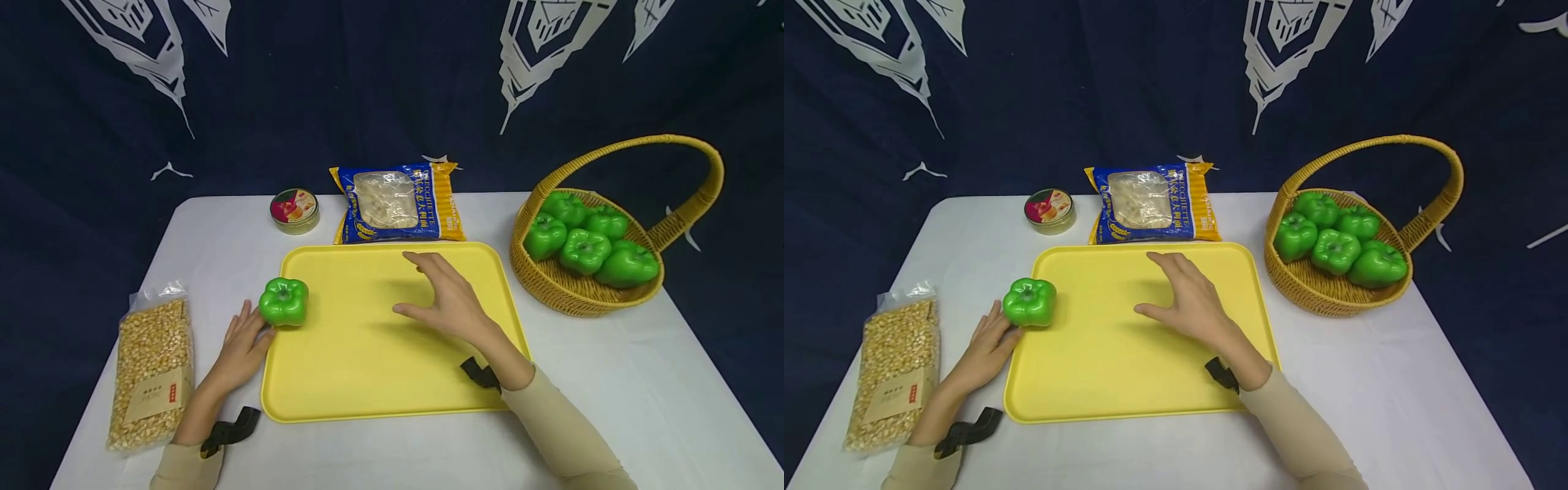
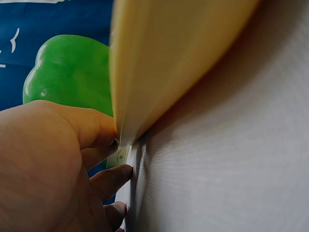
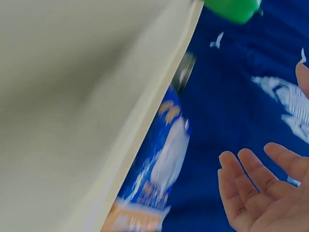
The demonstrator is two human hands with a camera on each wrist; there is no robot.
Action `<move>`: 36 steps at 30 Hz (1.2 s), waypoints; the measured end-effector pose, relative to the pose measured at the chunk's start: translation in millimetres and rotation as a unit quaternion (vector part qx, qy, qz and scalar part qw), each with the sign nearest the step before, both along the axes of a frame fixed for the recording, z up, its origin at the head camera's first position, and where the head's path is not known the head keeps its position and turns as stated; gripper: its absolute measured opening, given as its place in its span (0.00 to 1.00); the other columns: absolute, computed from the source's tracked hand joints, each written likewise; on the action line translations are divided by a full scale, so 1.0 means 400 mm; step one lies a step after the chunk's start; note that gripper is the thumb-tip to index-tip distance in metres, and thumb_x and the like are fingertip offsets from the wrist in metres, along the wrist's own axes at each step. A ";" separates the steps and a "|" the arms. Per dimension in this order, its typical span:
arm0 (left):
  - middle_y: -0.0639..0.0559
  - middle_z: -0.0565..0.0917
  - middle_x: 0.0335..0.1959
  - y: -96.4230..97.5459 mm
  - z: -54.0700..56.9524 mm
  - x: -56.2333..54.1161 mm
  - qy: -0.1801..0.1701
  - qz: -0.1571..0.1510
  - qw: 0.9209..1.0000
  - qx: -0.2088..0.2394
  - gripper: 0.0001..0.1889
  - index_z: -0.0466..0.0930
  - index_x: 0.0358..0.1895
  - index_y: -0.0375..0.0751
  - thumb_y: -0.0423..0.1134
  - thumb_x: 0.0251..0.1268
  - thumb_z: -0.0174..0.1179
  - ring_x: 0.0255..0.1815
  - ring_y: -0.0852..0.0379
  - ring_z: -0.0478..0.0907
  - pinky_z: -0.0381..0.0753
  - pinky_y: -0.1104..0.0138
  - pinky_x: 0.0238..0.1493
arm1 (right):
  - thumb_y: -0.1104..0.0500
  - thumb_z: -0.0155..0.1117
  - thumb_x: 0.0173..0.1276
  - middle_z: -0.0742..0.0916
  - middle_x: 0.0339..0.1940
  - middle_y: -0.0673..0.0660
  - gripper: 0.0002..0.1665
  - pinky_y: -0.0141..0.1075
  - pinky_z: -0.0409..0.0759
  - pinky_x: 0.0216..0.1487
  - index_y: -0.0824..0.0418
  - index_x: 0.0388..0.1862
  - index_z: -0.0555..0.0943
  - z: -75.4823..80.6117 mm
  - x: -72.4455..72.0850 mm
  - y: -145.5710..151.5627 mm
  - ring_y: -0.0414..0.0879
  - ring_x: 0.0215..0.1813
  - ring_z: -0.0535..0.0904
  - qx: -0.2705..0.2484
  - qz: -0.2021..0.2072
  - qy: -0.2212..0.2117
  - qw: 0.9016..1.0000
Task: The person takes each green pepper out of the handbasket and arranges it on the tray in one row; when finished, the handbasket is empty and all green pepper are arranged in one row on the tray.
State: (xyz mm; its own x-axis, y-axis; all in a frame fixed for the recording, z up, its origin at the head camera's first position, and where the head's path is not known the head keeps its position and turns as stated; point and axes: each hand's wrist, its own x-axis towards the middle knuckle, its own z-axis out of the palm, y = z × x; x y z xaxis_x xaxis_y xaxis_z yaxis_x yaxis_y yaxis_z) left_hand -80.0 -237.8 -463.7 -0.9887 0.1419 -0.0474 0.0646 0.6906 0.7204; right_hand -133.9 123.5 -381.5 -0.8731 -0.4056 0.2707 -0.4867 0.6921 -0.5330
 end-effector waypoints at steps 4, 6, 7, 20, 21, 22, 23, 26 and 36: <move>0.29 0.52 0.76 0.001 0.002 0.000 -0.003 -0.001 1.000 -0.001 0.28 0.53 0.75 0.29 0.38 0.77 0.44 0.80 0.35 0.31 0.26 0.41 0.75 | 0.46 0.79 0.52 0.79 0.60 0.59 0.49 0.49 0.80 0.52 0.57 0.71 0.68 0.005 0.008 0.079 0.55 0.57 0.77 -0.020 -0.030 0.009 0.999; 0.29 0.52 0.77 0.000 0.002 0.000 -0.004 -0.001 1.000 -0.002 0.28 0.53 0.75 0.29 0.38 0.78 0.43 0.80 0.36 0.30 0.26 0.41 0.76 | 0.50 0.80 0.52 0.79 0.60 0.61 0.49 0.50 0.79 0.53 0.59 0.70 0.68 0.008 0.011 0.118 0.56 0.56 0.77 -0.032 -0.045 0.017 0.998; 0.29 0.52 0.77 0.000 0.003 0.000 -0.004 -0.001 1.000 -0.002 0.28 0.53 0.75 0.29 0.38 0.78 0.43 0.80 0.36 0.30 0.26 0.41 0.76 | 0.51 0.80 0.51 0.79 0.59 0.62 0.49 0.50 0.79 0.52 0.60 0.70 0.69 0.009 0.011 0.137 0.56 0.56 0.77 -0.038 -0.053 0.024 0.998; 0.28 0.52 0.76 0.002 0.005 0.001 -0.007 0.000 1.000 0.001 0.28 0.53 0.75 0.28 0.38 0.78 0.44 0.80 0.36 0.30 0.25 0.41 0.75 | 0.64 0.80 0.50 0.77 0.59 0.69 0.46 0.19 0.67 0.49 0.67 0.68 0.70 0.026 0.025 0.381 0.64 0.54 0.78 -0.061 -0.188 0.092 0.976; 0.28 0.52 0.76 0.002 0.006 0.001 -0.007 0.001 1.000 0.001 0.28 0.53 0.75 0.28 0.38 0.78 0.44 0.80 0.36 0.30 0.25 0.41 0.75 | 0.64 0.80 0.50 0.77 0.59 0.69 0.46 0.15 0.64 0.47 0.66 0.68 0.69 0.029 0.027 0.396 0.64 0.54 0.78 -0.062 -0.200 0.091 0.974; 0.28 0.51 0.76 0.002 0.006 0.002 -0.008 0.002 1.000 0.001 0.28 0.53 0.75 0.29 0.38 0.78 0.44 0.80 0.36 0.30 0.25 0.41 0.75 | 0.63 0.80 0.51 0.77 0.59 0.69 0.46 0.12 0.63 0.47 0.65 0.69 0.69 0.033 0.028 0.410 0.63 0.54 0.78 -0.063 -0.211 0.087 0.971; 0.28 0.51 0.76 0.002 0.007 0.002 -0.008 0.002 1.000 0.002 0.28 0.53 0.75 0.29 0.38 0.78 0.44 0.80 0.36 0.30 0.25 0.41 0.75 | 0.62 0.80 0.52 0.76 0.59 0.69 0.47 0.11 0.63 0.46 0.65 0.70 0.69 0.037 0.028 0.423 0.61 0.53 0.78 -0.064 -0.224 0.084 0.969; 0.29 0.52 0.76 0.002 0.007 0.002 -0.008 0.004 1.000 0.001 0.28 0.53 0.75 0.29 0.38 0.77 0.44 0.80 0.36 0.30 0.25 0.41 0.75 | 0.58 0.79 0.54 0.76 0.61 0.68 0.47 0.12 0.63 0.44 0.62 0.71 0.68 0.043 0.026 0.461 0.45 0.52 0.77 -0.060 -0.263 0.075 0.960; 0.30 0.53 0.76 0.002 0.008 0.003 -0.006 0.002 1.000 0.003 0.28 0.54 0.74 0.29 0.37 0.77 0.44 0.80 0.35 0.31 0.26 0.40 0.75 | 0.52 0.74 0.60 0.72 0.63 0.64 0.46 0.16 0.65 0.42 0.58 0.75 0.64 0.038 0.003 0.561 0.41 0.52 0.70 -0.042 -0.364 0.033 0.930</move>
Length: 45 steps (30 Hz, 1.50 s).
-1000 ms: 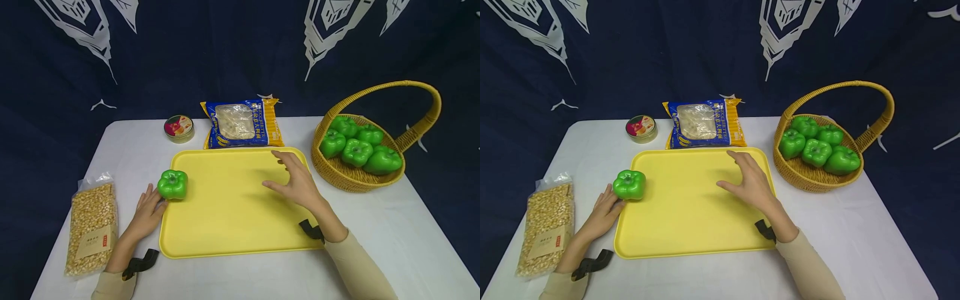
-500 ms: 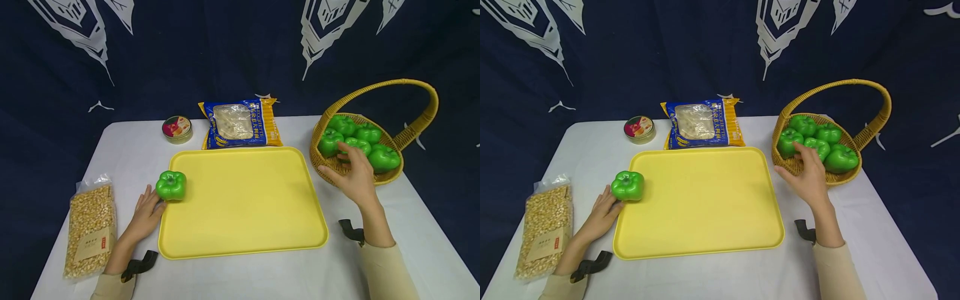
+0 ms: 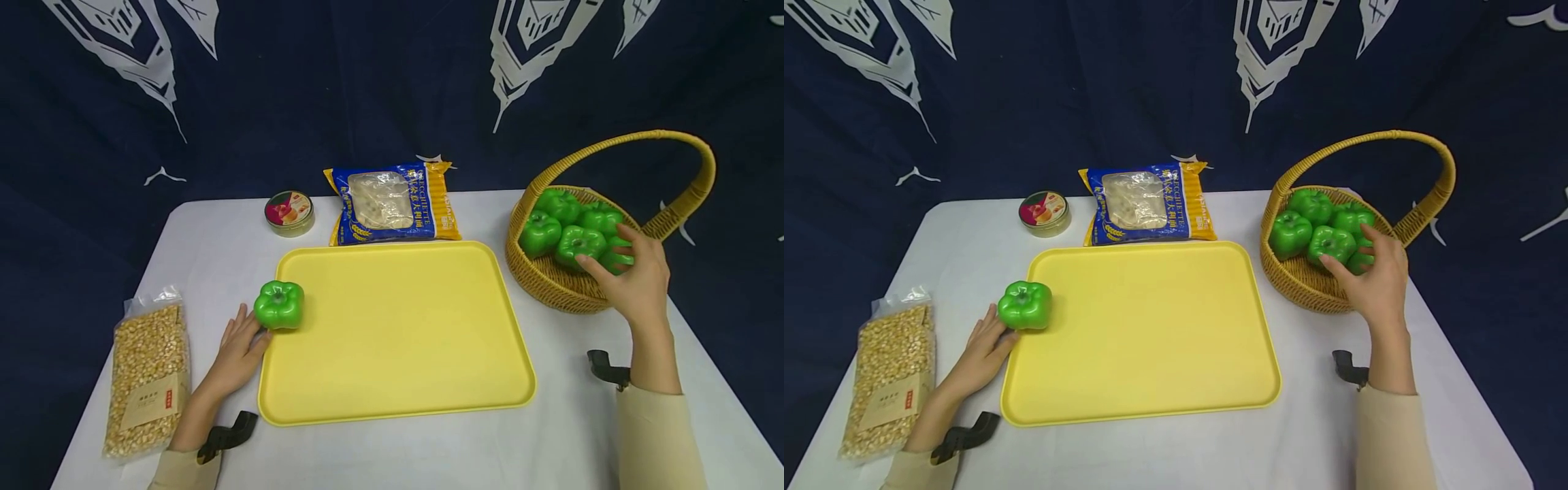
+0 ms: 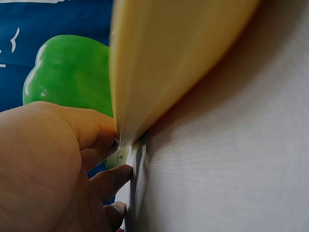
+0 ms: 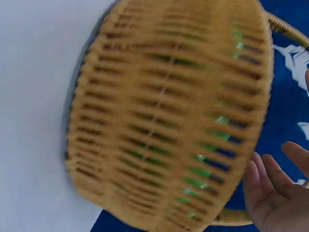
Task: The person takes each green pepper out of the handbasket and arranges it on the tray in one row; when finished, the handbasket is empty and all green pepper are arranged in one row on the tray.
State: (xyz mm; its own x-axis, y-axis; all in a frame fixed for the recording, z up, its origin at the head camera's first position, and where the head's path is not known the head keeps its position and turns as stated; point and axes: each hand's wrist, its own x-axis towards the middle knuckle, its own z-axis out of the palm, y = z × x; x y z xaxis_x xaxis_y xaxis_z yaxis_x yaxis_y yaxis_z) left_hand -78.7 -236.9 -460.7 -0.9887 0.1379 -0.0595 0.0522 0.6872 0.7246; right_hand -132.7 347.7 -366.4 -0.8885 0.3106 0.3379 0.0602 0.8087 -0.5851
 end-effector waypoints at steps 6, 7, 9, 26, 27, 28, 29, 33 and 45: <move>0.29 0.53 0.76 0.000 0.000 0.001 0.002 0.000 1.000 0.001 0.28 0.55 0.74 0.28 0.37 0.77 0.45 0.80 0.34 0.31 0.26 0.40 0.75 | 0.50 0.73 0.61 0.69 0.65 0.65 0.46 0.12 0.61 0.39 0.58 0.75 0.64 -0.014 -0.017 0.032 0.39 0.50 0.68 -0.005 -0.025 -0.024 0.999; 0.29 0.53 0.76 0.000 -0.001 0.001 0.002 0.000 1.000 0.001 0.28 0.55 0.74 0.28 0.37 0.77 0.45 0.80 0.34 0.31 0.26 0.40 0.75 | 0.50 0.72 0.61 0.68 0.65 0.66 0.46 0.12 0.61 0.39 0.58 0.75 0.64 -0.015 -0.018 0.033 0.41 0.50 0.69 -0.005 -0.025 -0.025 0.999; 0.29 0.53 0.76 -0.001 -0.002 0.001 0.004 -0.001 1.000 0.001 0.28 0.54 0.74 0.28 0.37 0.77 0.44 0.80 0.34 0.31 0.26 0.40 0.75 | 0.50 0.72 0.62 0.68 0.65 0.67 0.46 0.13 0.61 0.38 0.59 0.75 0.63 -0.019 -0.021 0.036 0.46 0.50 0.70 -0.004 -0.024 -0.030 0.999; 0.29 0.53 0.76 -0.001 -0.006 0.000 0.007 -0.003 1.000 0.003 0.28 0.55 0.74 0.28 0.37 0.77 0.44 0.80 0.34 0.31 0.26 0.39 0.75 | 0.50 0.68 0.65 0.66 0.66 0.73 0.48 0.57 0.65 0.54 0.66 0.76 0.58 -0.044 -0.039 0.044 0.65 0.59 0.67 0.006 -0.017 -0.051 0.999; 0.29 0.53 0.76 -0.001 -0.006 0.000 0.007 -0.004 1.000 0.003 0.28 0.55 0.74 0.28 0.37 0.77 0.44 0.80 0.34 0.31 0.26 0.39 0.75 | 0.50 0.68 0.65 0.65 0.66 0.74 0.48 0.58 0.65 0.56 0.66 0.76 0.58 -0.045 -0.041 0.045 0.66 0.59 0.67 0.006 -0.017 -0.051 0.999; 0.29 0.53 0.76 -0.001 -0.006 0.000 0.007 -0.004 1.000 0.003 0.28 0.55 0.74 0.28 0.37 0.77 0.44 0.80 0.34 0.31 0.26 0.39 0.75 | 0.50 0.68 0.65 0.65 0.66 0.74 0.48 0.59 0.64 0.56 0.66 0.76 0.58 -0.046 -0.042 0.046 0.66 0.59 0.66 0.007 -0.016 -0.052 0.998; 0.29 0.53 0.76 -0.001 -0.006 0.000 0.007 -0.003 1.000 0.003 0.28 0.55 0.74 0.28 0.37 0.77 0.45 0.80 0.34 0.31 0.26 0.39 0.75 | 0.49 0.68 0.65 0.65 0.66 0.74 0.48 0.59 0.64 0.56 0.66 0.76 0.57 -0.046 -0.044 0.046 0.66 0.59 0.66 0.008 -0.017 -0.054 0.998; 0.29 0.53 0.76 -0.002 -0.008 -0.001 0.007 -0.002 1.000 0.003 0.28 0.55 0.74 0.28 0.37 0.77 0.45 0.80 0.35 0.31 0.26 0.40 0.75 | 0.50 0.68 0.65 0.65 0.66 0.74 0.48 0.60 0.64 0.56 0.66 0.76 0.58 -0.048 -0.050 0.048 0.67 0.59 0.66 0.016 -0.017 -0.056 0.998; 0.29 0.53 0.76 -0.001 -0.008 -0.002 0.003 0.002 1.000 0.002 0.28 0.55 0.74 0.28 0.37 0.77 0.45 0.80 0.35 0.30 0.26 0.40 0.75 | 0.49 0.70 0.64 0.68 0.60 0.75 0.49 0.60 0.58 0.60 0.67 0.76 0.58 -0.057 -0.062 0.049 0.69 0.61 0.62 0.034 -0.010 -0.062 0.997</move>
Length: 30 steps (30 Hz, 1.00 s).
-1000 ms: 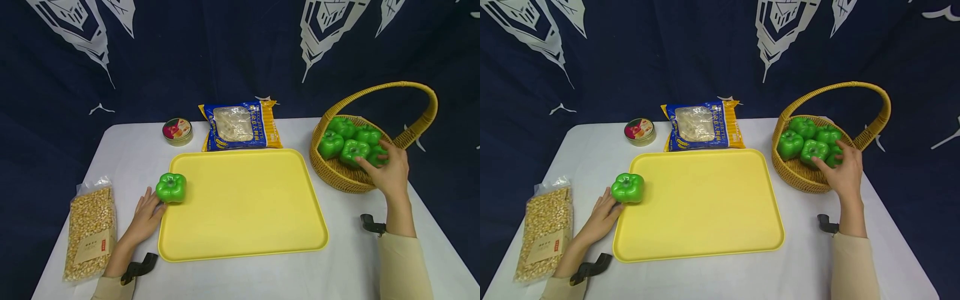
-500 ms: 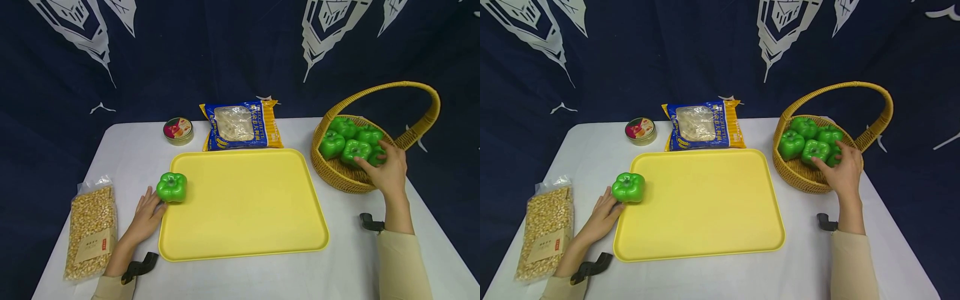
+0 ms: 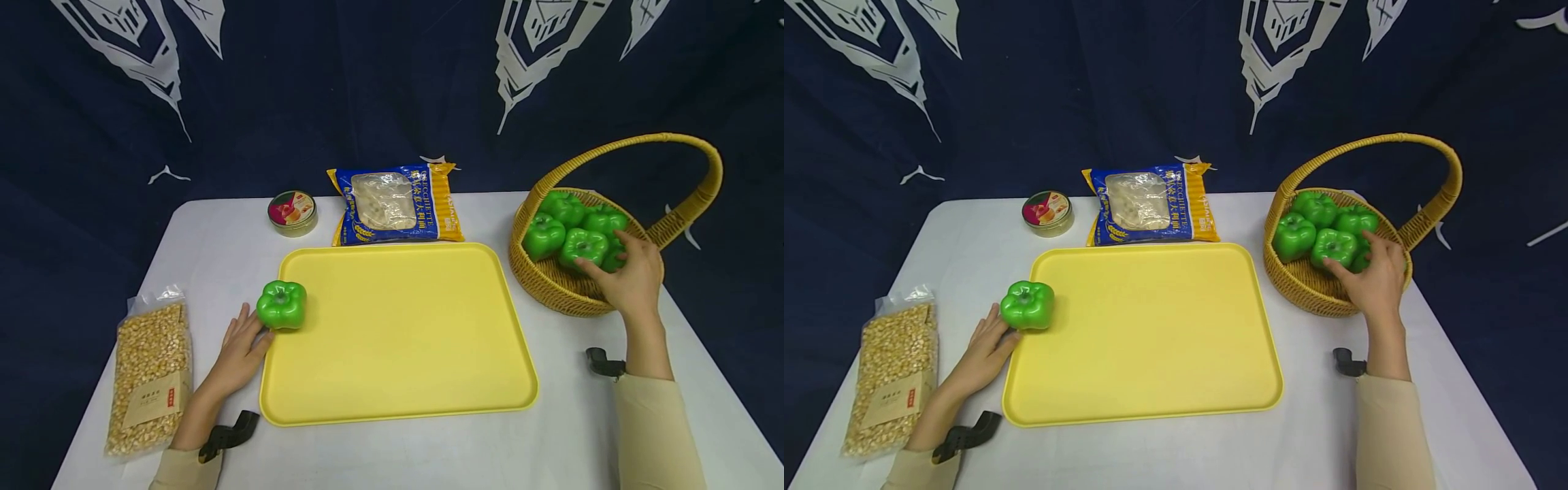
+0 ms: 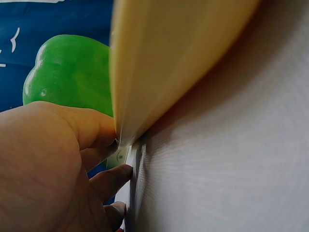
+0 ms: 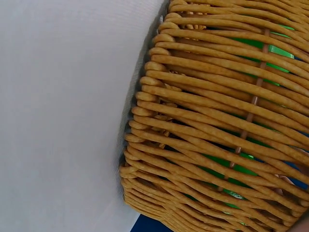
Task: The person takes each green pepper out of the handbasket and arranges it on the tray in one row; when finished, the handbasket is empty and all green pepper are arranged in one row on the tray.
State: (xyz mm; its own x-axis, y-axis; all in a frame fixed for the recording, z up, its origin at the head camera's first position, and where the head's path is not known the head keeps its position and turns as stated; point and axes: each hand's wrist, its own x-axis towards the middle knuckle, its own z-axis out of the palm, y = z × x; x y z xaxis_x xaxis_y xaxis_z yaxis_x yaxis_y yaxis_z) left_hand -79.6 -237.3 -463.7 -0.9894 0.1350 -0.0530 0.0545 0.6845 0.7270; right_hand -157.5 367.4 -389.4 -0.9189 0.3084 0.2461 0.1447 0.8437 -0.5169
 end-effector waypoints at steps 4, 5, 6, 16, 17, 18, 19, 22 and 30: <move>0.29 0.53 0.76 0.000 0.000 0.000 0.000 -0.001 1.000 0.000 0.28 0.55 0.74 0.28 0.37 0.77 0.45 0.80 0.35 0.30 0.26 0.40 0.75 | 0.49 0.70 0.64 0.67 0.61 0.75 0.50 0.60 0.59 0.59 0.66 0.77 0.57 0.002 -0.002 -0.004 0.68 0.62 0.61 -0.004 0.000 -0.009 1.000; 0.29 0.53 0.76 -0.001 0.000 0.000 0.000 -0.001 1.000 0.000 0.28 0.55 0.74 0.28 0.37 0.77 0.45 0.80 0.35 0.30 0.26 0.40 0.75 | 0.49 0.70 0.64 0.67 0.61 0.75 0.50 0.60 0.59 0.59 0.66 0.77 0.57 0.002 -0.002 -0.006 0.68 0.63 0.61 -0.005 0.000 -0.010 1.000; 0.29 0.53 0.76 -0.001 0.000 0.000 0.001 -0.001 1.000 0.000 0.28 0.55 0.74 0.28 0.37 0.77 0.45 0.80 0.35 0.30 0.26 0.40 0.75 | 0.50 0.70 0.64 0.67 0.61 0.75 0.50 0.60 0.59 0.60 0.66 0.77 0.57 0.003 -0.002 -0.007 0.68 0.63 0.60 -0.006 0.001 -0.012 1.000; 0.30 0.54 0.76 -0.001 -0.003 -0.001 0.001 -0.001 1.000 0.000 0.28 0.55 0.74 0.29 0.38 0.77 0.45 0.80 0.35 0.31 0.26 0.40 0.75 | 0.54 0.74 0.60 0.64 0.69 0.76 0.52 0.63 0.51 0.72 0.65 0.76 0.57 -0.004 -0.012 -0.008 0.70 0.71 0.54 0.004 0.004 -0.030 1.000; 0.30 0.54 0.76 -0.001 -0.003 -0.001 0.001 -0.001 1.000 0.000 0.28 0.55 0.74 0.29 0.38 0.77 0.45 0.80 0.35 0.31 0.26 0.40 0.75 | 0.54 0.74 0.60 0.64 0.70 0.76 0.52 0.63 0.51 0.72 0.65 0.76 0.58 -0.006 -0.013 -0.007 0.70 0.72 0.54 0.010 0.004 -0.030 0.999; 0.30 0.54 0.76 -0.001 -0.003 -0.001 0.001 0.000 1.000 0.000 0.28 0.55 0.74 0.29 0.38 0.77 0.45 0.80 0.35 0.31 0.26 0.40 0.75 | 0.55 0.74 0.59 0.64 0.70 0.77 0.52 0.63 0.50 0.72 0.66 0.76 0.58 -0.008 -0.013 -0.007 0.70 0.72 0.54 0.015 0.005 -0.029 0.999; 0.30 0.54 0.76 -0.001 -0.003 -0.001 0.002 0.000 1.000 -0.001 0.28 0.55 0.74 0.29 0.38 0.77 0.45 0.80 0.35 0.31 0.27 0.40 0.75 | 0.56 0.75 0.59 0.64 0.70 0.77 0.52 0.63 0.50 0.72 0.66 0.76 0.58 -0.009 -0.014 -0.007 0.70 0.72 0.53 0.018 0.006 -0.028 0.999; 0.30 0.54 0.76 -0.001 -0.003 -0.001 0.001 0.000 1.000 -0.003 0.28 0.55 0.74 0.28 0.38 0.77 0.45 0.80 0.35 0.31 0.27 0.40 0.75 | 0.57 0.75 0.59 0.65 0.70 0.76 0.52 0.63 0.50 0.72 0.66 0.76 0.58 -0.012 -0.017 -0.007 0.71 0.71 0.54 0.025 0.006 -0.025 0.999; 0.29 0.54 0.76 -0.002 -0.004 0.000 0.002 0.001 1.000 -0.001 0.28 0.55 0.74 0.28 0.38 0.77 0.45 0.80 0.35 0.31 0.27 0.40 0.75 | 0.60 0.72 0.60 0.66 0.71 0.75 0.49 0.62 0.52 0.68 0.66 0.76 0.58 -0.017 -0.022 -0.010 0.71 0.68 0.56 0.027 0.003 -0.018 0.999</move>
